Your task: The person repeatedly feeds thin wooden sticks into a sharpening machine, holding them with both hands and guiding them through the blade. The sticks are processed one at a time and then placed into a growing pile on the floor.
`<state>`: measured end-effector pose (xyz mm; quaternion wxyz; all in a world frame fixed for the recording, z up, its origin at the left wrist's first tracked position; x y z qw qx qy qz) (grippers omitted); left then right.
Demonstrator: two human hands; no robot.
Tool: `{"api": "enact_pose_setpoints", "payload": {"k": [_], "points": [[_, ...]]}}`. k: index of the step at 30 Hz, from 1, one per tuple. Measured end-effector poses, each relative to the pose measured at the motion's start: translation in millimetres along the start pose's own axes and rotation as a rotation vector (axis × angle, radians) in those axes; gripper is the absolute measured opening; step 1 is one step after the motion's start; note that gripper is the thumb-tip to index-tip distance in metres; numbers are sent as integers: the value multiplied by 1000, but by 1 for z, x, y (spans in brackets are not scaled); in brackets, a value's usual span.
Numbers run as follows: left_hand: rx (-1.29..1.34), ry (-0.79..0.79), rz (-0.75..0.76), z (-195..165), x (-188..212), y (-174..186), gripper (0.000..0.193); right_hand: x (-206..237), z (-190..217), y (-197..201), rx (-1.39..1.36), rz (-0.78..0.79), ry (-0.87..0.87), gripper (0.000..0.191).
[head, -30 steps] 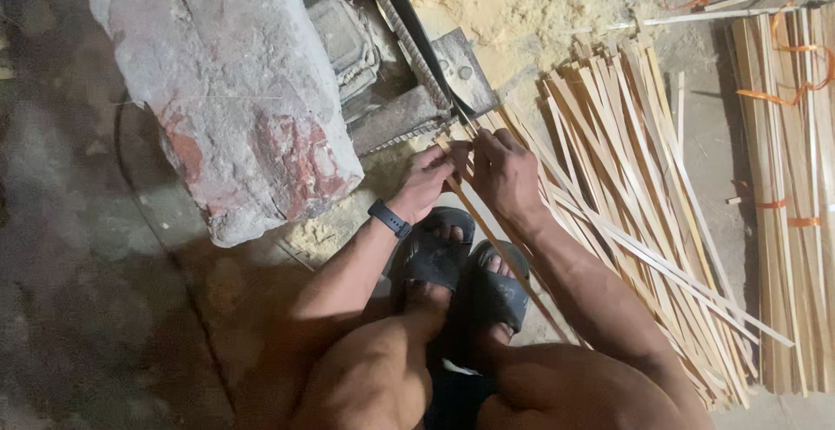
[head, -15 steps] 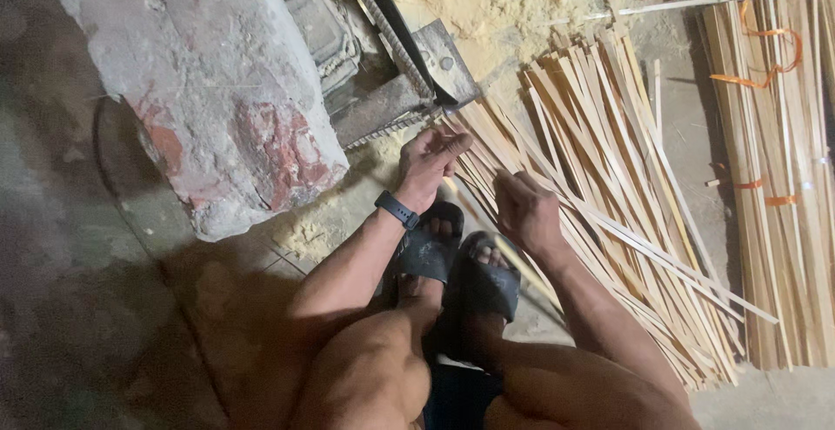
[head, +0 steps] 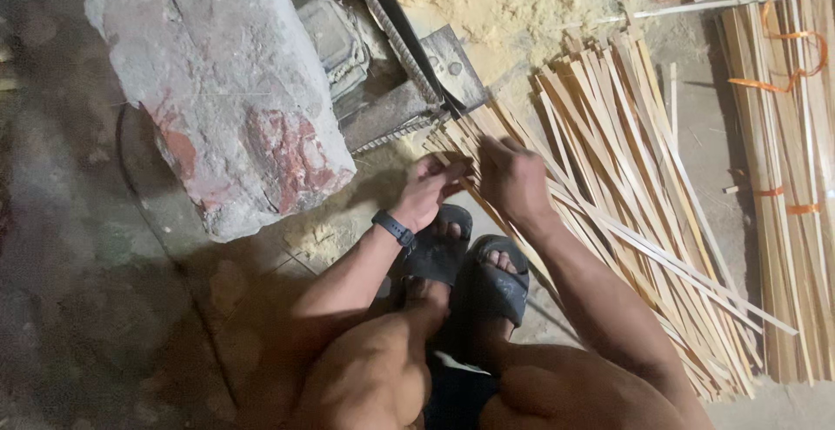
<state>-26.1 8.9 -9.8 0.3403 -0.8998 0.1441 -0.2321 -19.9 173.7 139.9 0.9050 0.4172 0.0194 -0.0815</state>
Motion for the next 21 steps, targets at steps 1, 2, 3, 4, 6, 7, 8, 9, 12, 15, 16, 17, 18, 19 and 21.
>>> {"api": "enact_pose_setpoints", "payload": {"k": [1,2,3,4,6,7,8,9,12,15,16,17,18,19,21], "points": [[12,20,-27,-6,0,-3,13,9,0,9,10,-19,29,17],[25,39,-54,-12,-1,-6,19,19,1,19,67,-103,105,20],[-13,37,-55,-18,-2,-11,22,32,1,31,125,-182,181,24],[-50,37,-57,-23,-4,-17,25,46,0,40,184,-260,257,30],[-60,11,-23,-30,-10,-29,28,64,-9,35,-75,-69,165,26],[-35,-15,15,-34,-14,-35,28,70,-15,30,-205,27,116,25],[-13,-42,52,-37,-16,-41,28,71,-22,23,-145,57,53,19],[-28,-45,42,-39,-16,-44,30,69,-29,14,-88,86,-5,14],[-131,-31,-10,-42,-16,-47,36,53,-38,-2,2,71,-136,11],[-244,36,-49,-30,-9,-38,43,30,-24,-9,6,-30,-55,5],[-233,63,-40,-24,-6,-32,44,23,-15,-11,-4,-67,2,4],[-223,88,-30,-18,-4,-25,45,13,-8,-14,-10,-71,23,8],[-185,82,-28,-13,-4,-17,44,3,-2,-17,-16,-76,44,12],[-147,75,-25,-8,-4,-8,44,-5,4,-18,-23,-79,65,16],[-175,87,-46,4,-5,13,41,-16,13,-17,3,-61,41,6]]}}
Point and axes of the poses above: each hand's wrist, its own x-axis away from the middle knuckle, its own y-axis out of the back of the hand, z = x × y, the point moved 4 cm from there along -x, towards the middle knuckle, and after that the axes turned 9 degrees about -y, right-handed, at the moved point
